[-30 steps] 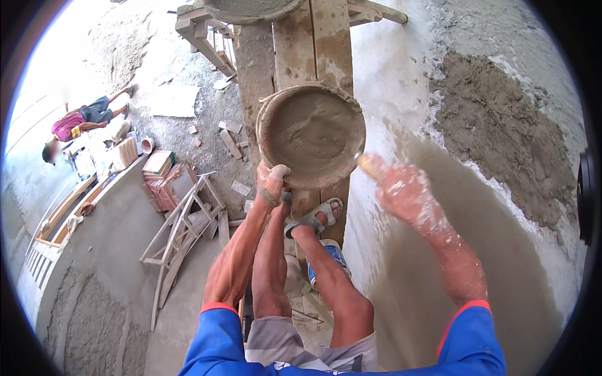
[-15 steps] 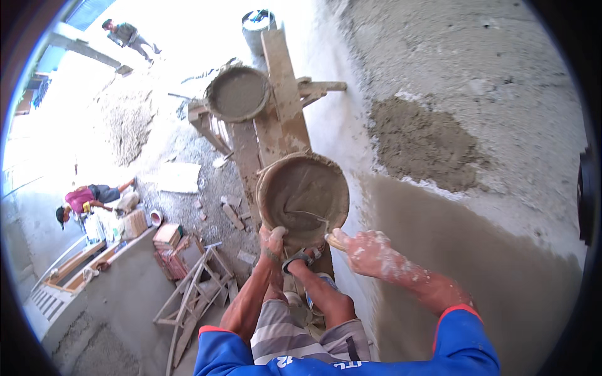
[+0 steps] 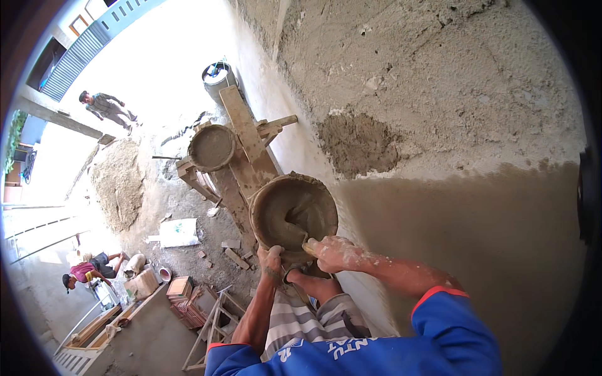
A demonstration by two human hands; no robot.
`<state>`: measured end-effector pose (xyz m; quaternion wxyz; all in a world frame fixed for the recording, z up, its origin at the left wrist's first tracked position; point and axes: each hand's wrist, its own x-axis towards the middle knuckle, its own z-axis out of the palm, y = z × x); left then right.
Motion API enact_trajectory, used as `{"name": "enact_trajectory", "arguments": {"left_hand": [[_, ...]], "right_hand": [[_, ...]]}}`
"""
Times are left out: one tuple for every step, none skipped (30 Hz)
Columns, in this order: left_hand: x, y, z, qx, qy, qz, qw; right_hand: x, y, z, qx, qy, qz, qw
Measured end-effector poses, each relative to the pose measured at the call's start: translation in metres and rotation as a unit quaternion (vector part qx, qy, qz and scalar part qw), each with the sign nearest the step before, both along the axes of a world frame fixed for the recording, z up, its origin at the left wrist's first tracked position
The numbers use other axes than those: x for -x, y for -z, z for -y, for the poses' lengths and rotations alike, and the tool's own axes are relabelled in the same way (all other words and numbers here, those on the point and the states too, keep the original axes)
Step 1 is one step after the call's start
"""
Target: The person applies mortar to a wall using a trowel, scooping the mortar from a bucket and smoothing it over the surface while standing on a wooden scaffold.
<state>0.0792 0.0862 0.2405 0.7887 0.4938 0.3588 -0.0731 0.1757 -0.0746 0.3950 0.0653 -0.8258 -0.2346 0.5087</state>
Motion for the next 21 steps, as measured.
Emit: {"name": "enact_trajectory", "arguments": {"left_hand": [[-0.002, -0.008, 0.001, 0.008, -0.005, 0.017, 1.000], [-0.003, -0.017, 0.001, 0.014, -0.009, 0.029, 0.999], [-0.003, -0.025, 0.000, 0.024, -0.016, 0.023, 0.999], [-0.001, -0.031, 0.003, 0.036, -0.020, 0.011, 0.999], [0.006, -0.028, 0.000, 0.019, -0.030, -0.004, 0.999], [0.008, -0.018, 0.002, 0.002, -0.016, 0.016, 1.000], [0.009, -0.013, 0.002, -0.015, 0.002, 0.035, 0.999], [0.003, -0.025, 0.006, -0.013, 0.005, 0.033, 0.999], [-0.001, -0.038, 0.009, 0.030, -0.003, 0.046, 0.998], [-0.005, -0.049, 0.010, 0.070, -0.015, 0.062, 0.995], [-0.007, -0.051, 0.010, 0.063, -0.009, 0.067, 0.996], [-0.009, -0.058, 0.012, 0.066, -0.007, 0.068, 0.995], [-0.015, -0.066, 0.013, 0.070, -0.006, 0.063, 0.996], [-0.018, -0.073, 0.014, 0.074, -0.002, 0.056, 0.996], [-0.020, -0.077, 0.017, 0.074, 0.001, 0.057, 0.996], [-0.020, -0.081, 0.019, 0.046, 0.006, 0.049, 0.998], [-0.020, -0.085, 0.021, 0.020, 0.012, 0.041, 0.999], [-0.023, -0.086, 0.021, 0.017, 0.012, 0.042, 0.999], [-0.021, -0.083, 0.021, 0.039, -0.002, 0.053, 0.998], [-0.024, -0.086, 0.022, 0.061, -0.015, 0.069, 0.996], [-0.025, -0.090, 0.022, 0.060, -0.016, 0.072, 0.995]], "right_hand": [[-0.001, -0.028, 0.001, -0.005, -0.047, 0.013, 0.999], [0.000, -0.041, 0.012, -0.040, -0.047, 0.054, 0.997], [0.004, -0.048, 0.028, -0.079, -0.048, 0.087, 0.992], [0.005, -0.057, 0.045, -0.165, -0.048, 0.166, 0.971], [-0.005, -0.085, 0.045, -0.137, -0.046, 0.169, 0.975], [-0.010, -0.086, 0.057, -0.068, -0.012, 0.170, 0.983], [-0.013, -0.083, 0.064, 0.002, 0.025, 0.169, 0.985], [-0.014, -0.082, 0.064, 0.004, 0.027, 0.168, 0.985], [-0.013, -0.076, 0.065, 0.038, 0.027, 0.234, 0.971], [-0.016, -0.068, 0.064, 0.069, 0.023, 0.304, 0.950], [-0.018, -0.043, 0.060, 0.097, 0.015, 0.325, 0.941], [-0.014, -0.031, 0.055, 0.100, 0.017, 0.326, 0.940], [-0.013, -0.020, 0.048, 0.086, 0.012, 0.288, 0.954], [-0.011, -0.013, 0.045, 0.072, 0.008, 0.248, 0.966], [-0.008, -0.009, 0.048, 0.071, 0.012, 0.250, 0.966], [-0.004, -0.011, 0.047, 0.025, -0.004, 0.213, 0.977], [-0.001, -0.014, 0.046, -0.021, -0.020, 0.177, 0.984], [0.000, -0.017, 0.045, -0.023, -0.019, 0.178, 0.984], [0.001, -0.035, 0.036, -0.027, -0.003, 0.140, 0.990], [-0.001, -0.050, 0.033, -0.029, 0.013, 0.108, 0.994], [0.002, -0.056, 0.036, -0.030, 0.012, 0.110, 0.993]]}}
